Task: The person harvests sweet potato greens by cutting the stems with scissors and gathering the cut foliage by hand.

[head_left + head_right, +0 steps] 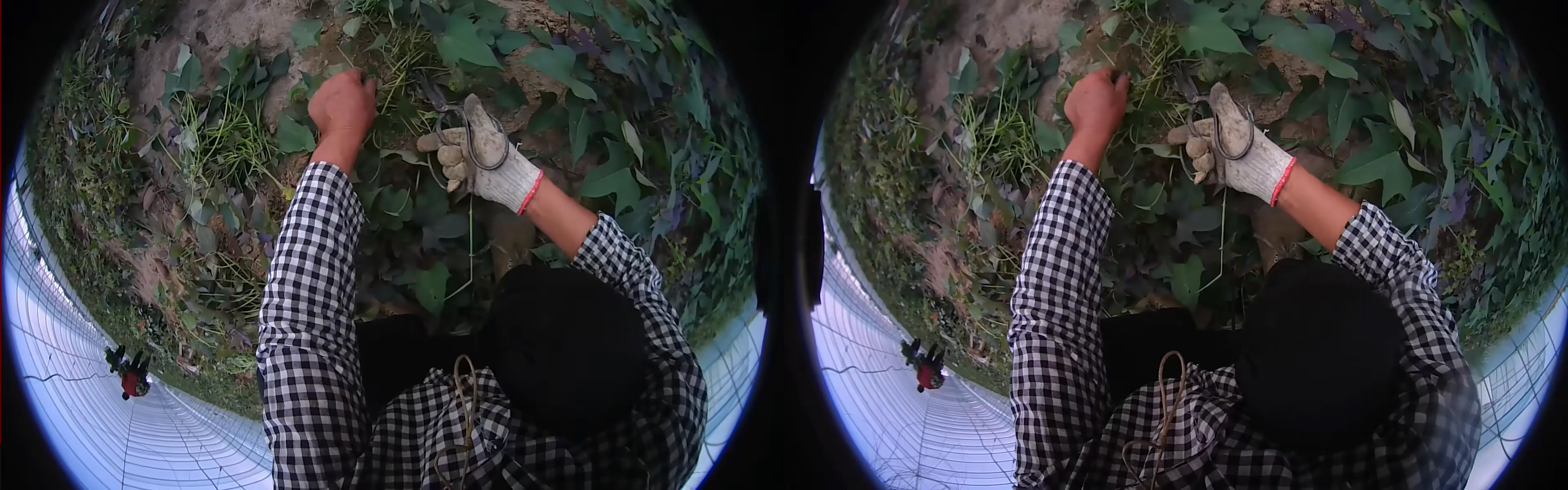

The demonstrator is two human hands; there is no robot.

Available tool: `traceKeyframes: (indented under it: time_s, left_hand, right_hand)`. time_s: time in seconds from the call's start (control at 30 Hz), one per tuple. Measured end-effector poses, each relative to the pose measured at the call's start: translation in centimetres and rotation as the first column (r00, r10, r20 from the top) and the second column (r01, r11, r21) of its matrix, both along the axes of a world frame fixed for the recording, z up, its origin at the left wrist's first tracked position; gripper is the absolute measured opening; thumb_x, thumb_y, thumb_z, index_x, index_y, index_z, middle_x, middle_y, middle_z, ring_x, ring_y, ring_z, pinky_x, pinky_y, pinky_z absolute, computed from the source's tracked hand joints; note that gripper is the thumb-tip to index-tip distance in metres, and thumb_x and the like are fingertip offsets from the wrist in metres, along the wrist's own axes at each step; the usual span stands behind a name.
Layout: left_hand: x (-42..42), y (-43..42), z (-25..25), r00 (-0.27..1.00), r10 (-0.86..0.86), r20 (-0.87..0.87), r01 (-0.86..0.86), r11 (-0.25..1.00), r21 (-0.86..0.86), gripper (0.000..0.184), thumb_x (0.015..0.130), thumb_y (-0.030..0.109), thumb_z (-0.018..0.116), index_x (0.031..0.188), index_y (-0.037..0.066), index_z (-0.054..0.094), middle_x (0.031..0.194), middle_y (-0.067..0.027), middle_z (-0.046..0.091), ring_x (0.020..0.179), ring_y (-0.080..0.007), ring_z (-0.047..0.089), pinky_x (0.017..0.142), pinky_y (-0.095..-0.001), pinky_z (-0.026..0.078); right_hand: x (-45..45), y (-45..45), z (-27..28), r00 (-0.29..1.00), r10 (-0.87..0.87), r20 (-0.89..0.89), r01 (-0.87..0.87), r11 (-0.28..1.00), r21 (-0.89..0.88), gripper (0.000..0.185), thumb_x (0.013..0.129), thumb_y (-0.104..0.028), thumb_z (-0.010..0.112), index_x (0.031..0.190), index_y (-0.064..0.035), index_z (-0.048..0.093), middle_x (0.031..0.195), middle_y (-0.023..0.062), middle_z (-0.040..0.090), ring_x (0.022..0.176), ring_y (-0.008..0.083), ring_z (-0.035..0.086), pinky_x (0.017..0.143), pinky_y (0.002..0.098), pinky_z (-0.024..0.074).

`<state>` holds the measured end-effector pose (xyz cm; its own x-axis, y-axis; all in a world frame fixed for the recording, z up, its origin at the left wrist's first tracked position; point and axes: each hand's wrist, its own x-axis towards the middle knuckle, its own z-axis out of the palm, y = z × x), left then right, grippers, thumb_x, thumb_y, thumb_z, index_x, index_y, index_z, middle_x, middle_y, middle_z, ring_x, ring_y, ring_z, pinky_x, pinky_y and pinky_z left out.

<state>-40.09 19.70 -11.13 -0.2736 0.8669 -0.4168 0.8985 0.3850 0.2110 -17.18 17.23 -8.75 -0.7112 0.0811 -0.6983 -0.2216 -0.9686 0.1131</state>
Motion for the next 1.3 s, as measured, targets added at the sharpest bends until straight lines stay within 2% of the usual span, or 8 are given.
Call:
traceKeyframes:
  time_s: [0.2, 0.63, 0.83, 0.93, 1.0, 1.2, 1.27, 1.3]
  left_hand:
    - [1.0, 4.9, -4.6, 0.98, -0.184, 0.076, 0.162, 0.958, 0.235, 0.02, 0.082, 0.017, 0.06, 0.1, 0.019, 0.07, 0.1, -0.0117, 0.065, 0.093, -0.0324, 0.064, 0.078, -0.044, 0.052]
    - [1.6, 6.0, -4.8, 0.825, -0.538, -0.174, 0.565, 0.801, 0.199, 0.018, 0.082, 0.014, 0.055, 0.091, 0.018, 0.07, 0.104, -0.0083, 0.058, 0.098, -0.0274, 0.059, 0.078, -0.0405, 0.05]
    - [1.5, 5.2, -4.5, 0.806, -0.551, -0.214, 0.591, 0.747, 0.303, 0.016, 0.08, 0.015, 0.056, 0.087, 0.019, 0.07, 0.099, -0.0069, 0.057, 0.094, -0.0259, 0.059, 0.075, -0.0396, 0.048]
    - [0.9, 4.5, -4.0, 0.796, -0.557, -0.237, 0.605, 0.745, 0.281, 0.014, 0.08, 0.016, 0.056, 0.084, 0.016, 0.07, 0.096, -0.0076, 0.057, 0.09, -0.0265, 0.058, 0.074, -0.0404, 0.047]
    - [0.5, 4.0, -3.4, 0.792, -0.561, -0.242, 0.609, 0.749, 0.26, 0.013, 0.079, 0.016, 0.056, 0.082, 0.014, 0.069, 0.094, -0.0081, 0.058, 0.089, -0.0266, 0.058, 0.073, -0.0411, 0.047]
    - [-1.1, 2.7, -1.1, 0.967, -0.253, -0.041, 0.256, 0.945, 0.202, 0.013, 0.075, 0.018, 0.063, 0.086, 0.015, 0.07, 0.098, -0.0073, 0.061, 0.094, -0.0271, 0.06, 0.073, -0.0424, 0.05]
    - [-3.3, 3.2, 0.1, 0.978, 0.097, 0.184, -0.117, 0.988, 0.1, 0.026, 0.075, 0.026, 0.07, 0.1, 0.017, 0.07, 0.101, -0.0081, 0.067, 0.089, -0.0261, 0.065, 0.075, -0.04, 0.051]
    - [-5.2, 3.6, 1.1, 0.879, 0.338, 0.335, -0.354, 0.935, -0.014, 0.032, 0.075, 0.028, 0.072, 0.104, 0.015, 0.07, 0.101, -0.0087, 0.068, 0.086, -0.0241, 0.066, 0.075, -0.0383, 0.05]
  right_hand:
    - [-0.9, 1.0, 0.7, 0.992, 0.083, 0.091, -0.085, 0.996, 0.017, 0.11, 0.07, -0.087, 0.045, 0.117, 0.0117, 0.052, 0.061, 0.0004, 0.053, 0.046, 0.0141, 0.05, 0.055, 0.0383, 0.0556]
    - [-2.2, 1.4, -1.0, 0.982, 0.054, 0.182, -0.057, 0.998, 0.009, 0.095, 0.077, -0.082, 0.043, 0.108, 0.0063, 0.057, 0.066, 0.0042, 0.059, 0.048, 0.0163, 0.055, 0.052, 0.0353, 0.0533]
    - [-3.6, 1.3, -0.7, 0.938, 0.089, 0.335, -0.131, 0.986, 0.106, 0.094, 0.08, -0.082, 0.037, 0.106, 0.0057, 0.058, 0.051, -0.0062, 0.033, 0.041, 0.0103, 0.034, 0.045, 0.0318, 0.0421]
    - [-3.3, 0.9, -1.6, 0.938, 0.122, 0.324, -0.181, 0.97, 0.16, 0.061, 0.085, -0.075, 0.04, 0.08, -0.0148, 0.05, 0.052, -0.0046, 0.035, 0.036, 0.0107, 0.031, 0.037, 0.0327, 0.0396]
    - [-2.9, 0.3, -1.7, 0.931, 0.094, 0.352, -0.199, 0.94, 0.276, 0.056, 0.087, -0.072, 0.04, 0.077, -0.0168, 0.046, 0.054, -0.0027, 0.039, 0.036, 0.0109, 0.032, 0.037, 0.0331, 0.0412]
    - [-1.1, 0.1, -1.7, 0.943, 0.12, 0.31, -0.23, 0.908, 0.349, 0.067, 0.088, -0.071, 0.039, 0.087, -0.0071, 0.056, 0.057, 0.0012, 0.047, 0.037, 0.0133, 0.041, 0.038, 0.0343, 0.0471]
    - [-0.3, -0.4, -1.8, 0.976, 0.076, 0.204, -0.139, 0.94, 0.312, 0.08, 0.089, -0.069, 0.04, 0.102, 0.0086, 0.057, 0.052, -0.0008, 0.044, 0.036, 0.0118, 0.042, 0.037, 0.0329, 0.0482]
    - [0.0, -0.4, -1.3, 0.991, 0.036, 0.129, -0.081, 0.929, 0.362, 0.078, 0.09, -0.066, 0.042, 0.102, 0.0091, 0.057, 0.053, 0.0002, 0.048, 0.037, 0.0136, 0.046, 0.037, 0.0329, 0.0494]
